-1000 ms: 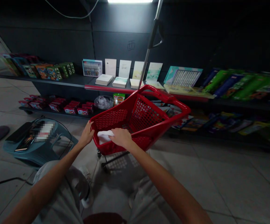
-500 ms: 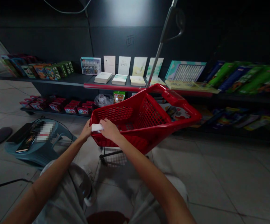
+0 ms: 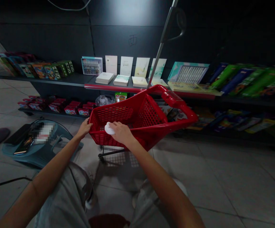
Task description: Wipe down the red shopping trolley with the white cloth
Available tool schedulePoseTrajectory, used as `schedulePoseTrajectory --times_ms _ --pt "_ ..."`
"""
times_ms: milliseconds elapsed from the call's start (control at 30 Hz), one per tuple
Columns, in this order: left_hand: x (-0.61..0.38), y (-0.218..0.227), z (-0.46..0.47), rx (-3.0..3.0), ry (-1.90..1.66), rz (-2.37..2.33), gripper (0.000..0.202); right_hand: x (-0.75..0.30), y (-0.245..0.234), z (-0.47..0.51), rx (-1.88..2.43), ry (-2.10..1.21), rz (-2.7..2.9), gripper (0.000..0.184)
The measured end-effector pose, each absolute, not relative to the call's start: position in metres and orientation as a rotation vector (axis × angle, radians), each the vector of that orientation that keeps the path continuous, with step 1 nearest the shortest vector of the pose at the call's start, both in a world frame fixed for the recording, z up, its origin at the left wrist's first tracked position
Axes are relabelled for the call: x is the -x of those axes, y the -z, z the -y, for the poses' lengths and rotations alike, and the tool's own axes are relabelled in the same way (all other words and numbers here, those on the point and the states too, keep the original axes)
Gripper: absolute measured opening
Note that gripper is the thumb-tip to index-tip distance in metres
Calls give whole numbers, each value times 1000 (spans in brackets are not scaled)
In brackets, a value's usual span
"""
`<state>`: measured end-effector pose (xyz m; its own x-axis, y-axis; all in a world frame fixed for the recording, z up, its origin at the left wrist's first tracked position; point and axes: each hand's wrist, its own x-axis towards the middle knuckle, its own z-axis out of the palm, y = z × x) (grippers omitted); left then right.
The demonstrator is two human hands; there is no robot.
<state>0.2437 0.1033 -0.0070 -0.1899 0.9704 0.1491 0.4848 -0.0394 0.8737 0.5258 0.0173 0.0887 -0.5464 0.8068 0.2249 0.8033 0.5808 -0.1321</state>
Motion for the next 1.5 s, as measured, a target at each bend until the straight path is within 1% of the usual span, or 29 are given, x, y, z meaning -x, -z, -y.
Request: schedulePoseTrajectory --times_ms 167,233,300,367,400,467,567,667,700,733,833,900,1133,1300,1500 --pt "-235 -10 -97 -1527 -1149 -1860 53 -572 -90 -9 1473 205 2426 29" --pt "-239 -20 -85 -1657 -1218 -1888 55 -574 -88 -5 1510 254 2377 27" --pt "-248 -28 -68 -1949 -1249 -1820 51 -569 -87 -4 1568 278 2325 29" --pt "-261 -33 -51 -2203 -1091 -1673 41 -562 -86 -3 1611 273 2308 31" --pt "-268 -33 -44 -2285 -951 -1620 41 -558 -87 -3 1619 259 2314 32" --pt "-280 -33 -34 -2371 -665 -1669 46 -551 -87 -2 1606 212 2336 33" --pt "-290 -29 -31 -2389 -373 -1917 50 -539 -86 3 1473 114 2364 43" --pt "-290 -29 -35 -2393 -320 -2003 53 -526 -80 11 1264 56 2386 63" --pt "-290 -29 -36 -2400 -320 -2014 55 -523 -78 13 1222 54 2388 65" --pt "-289 -30 -38 -2409 -308 -2033 57 -522 -76 13 1206 59 2387 62" --pt "-286 -33 -42 -2428 -265 -2095 60 -531 -74 9 1255 95 2386 42" --pt "-284 -34 -45 -2437 -260 -2113 59 -546 -77 5 1300 127 2389 36" --pt "-280 -35 -54 -2447 -243 -2153 58 -614 -103 2 1467 299 2307 34" --pt "-278 -39 -62 -2461 -202 -2157 53 -660 -117 -2 1633 495 2042 32" --pt "-268 -39 -68 -2456 -182 -2168 55 -700 -127 -15 1681 588 1816 28"
